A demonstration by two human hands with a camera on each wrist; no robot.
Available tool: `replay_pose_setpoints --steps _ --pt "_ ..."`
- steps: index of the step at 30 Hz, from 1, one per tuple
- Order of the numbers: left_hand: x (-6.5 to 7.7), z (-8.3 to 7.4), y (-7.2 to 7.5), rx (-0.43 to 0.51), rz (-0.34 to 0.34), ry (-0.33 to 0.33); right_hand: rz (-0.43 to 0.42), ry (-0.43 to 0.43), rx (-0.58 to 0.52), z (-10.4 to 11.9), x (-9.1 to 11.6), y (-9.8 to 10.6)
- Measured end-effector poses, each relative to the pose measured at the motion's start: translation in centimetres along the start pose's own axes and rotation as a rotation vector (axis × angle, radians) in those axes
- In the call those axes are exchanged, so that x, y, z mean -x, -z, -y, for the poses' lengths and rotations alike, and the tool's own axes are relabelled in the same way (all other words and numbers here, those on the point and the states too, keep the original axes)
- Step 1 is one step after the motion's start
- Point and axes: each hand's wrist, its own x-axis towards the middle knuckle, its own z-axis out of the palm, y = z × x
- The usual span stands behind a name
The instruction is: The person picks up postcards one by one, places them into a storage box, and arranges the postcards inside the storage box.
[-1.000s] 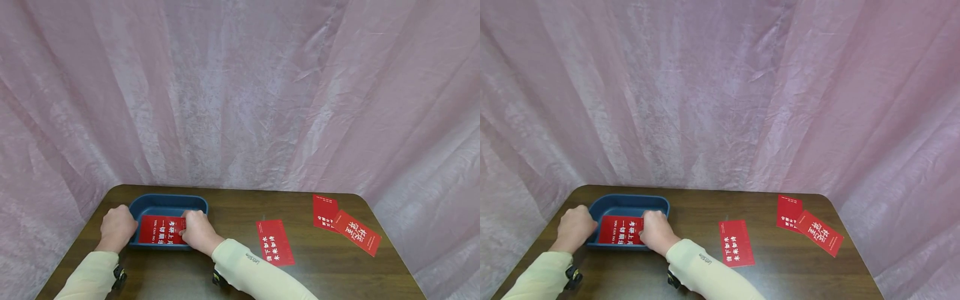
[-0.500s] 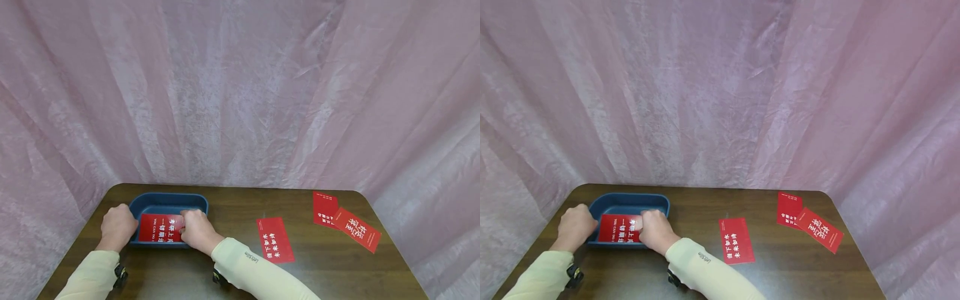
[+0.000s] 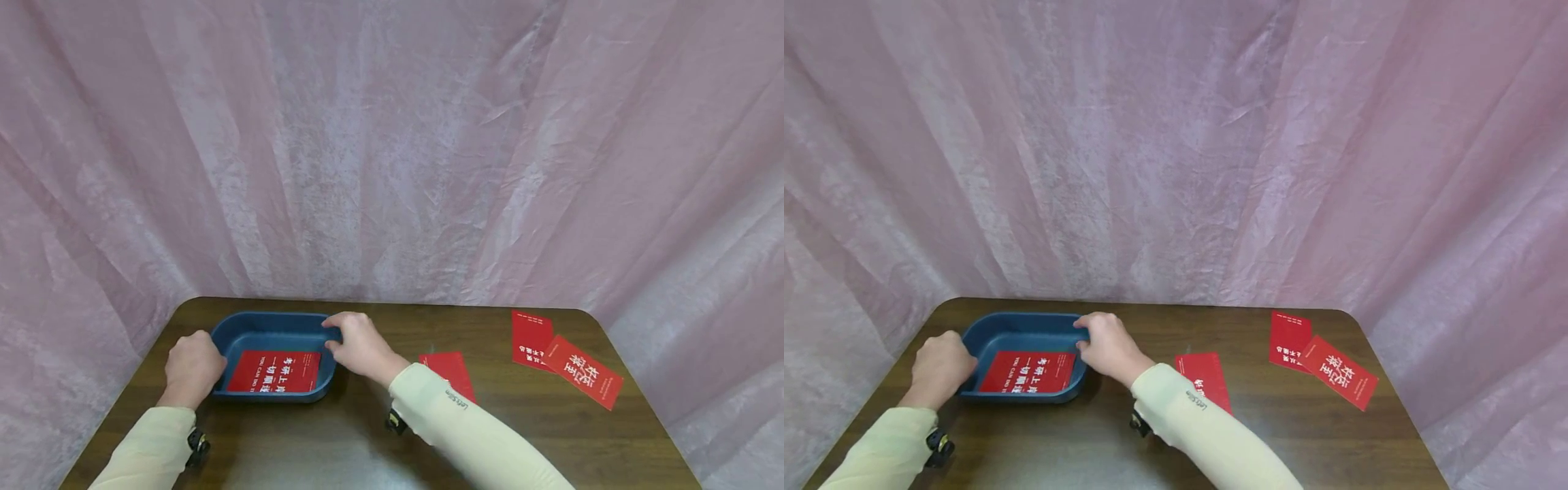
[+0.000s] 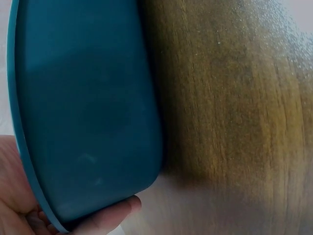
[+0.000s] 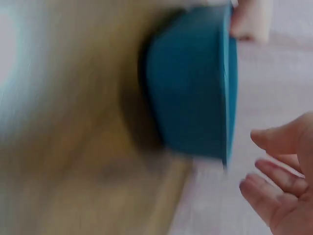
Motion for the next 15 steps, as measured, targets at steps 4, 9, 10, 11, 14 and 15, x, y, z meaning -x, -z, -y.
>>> replay_pose_setpoints --steps 4,9,10,11,14,15 --pt "-0.2 0.0 0.0 0.001 0.008 -0.001 0.019 -0.053 0.005 -3.6 0.8 3.5" --pt "-0.4 0.0 -0.1 -0.002 -0.003 -0.004 0.043 -0.205 0.009 -7.8 2.8 6.7" --pt "-0.4 0.0 -0.1 -0.001 -0.003 -0.001 0.038 -0.227 0.018 -8.5 3.2 7.2" --pt "-0.4 0.0 0.0 -0.004 -0.001 0.001 0.032 -0.253 0.030 -9.0 3.7 7.6" --pt "-0.4 0.0 0.0 -0.012 -0.003 0.005 0.013 -0.331 0.098 -10.1 5.2 8.3" --pt "-0.4 0.0 0.0 -0.014 -0.007 0.005 0.013 -0.368 0.135 -10.3 5.6 8.4"
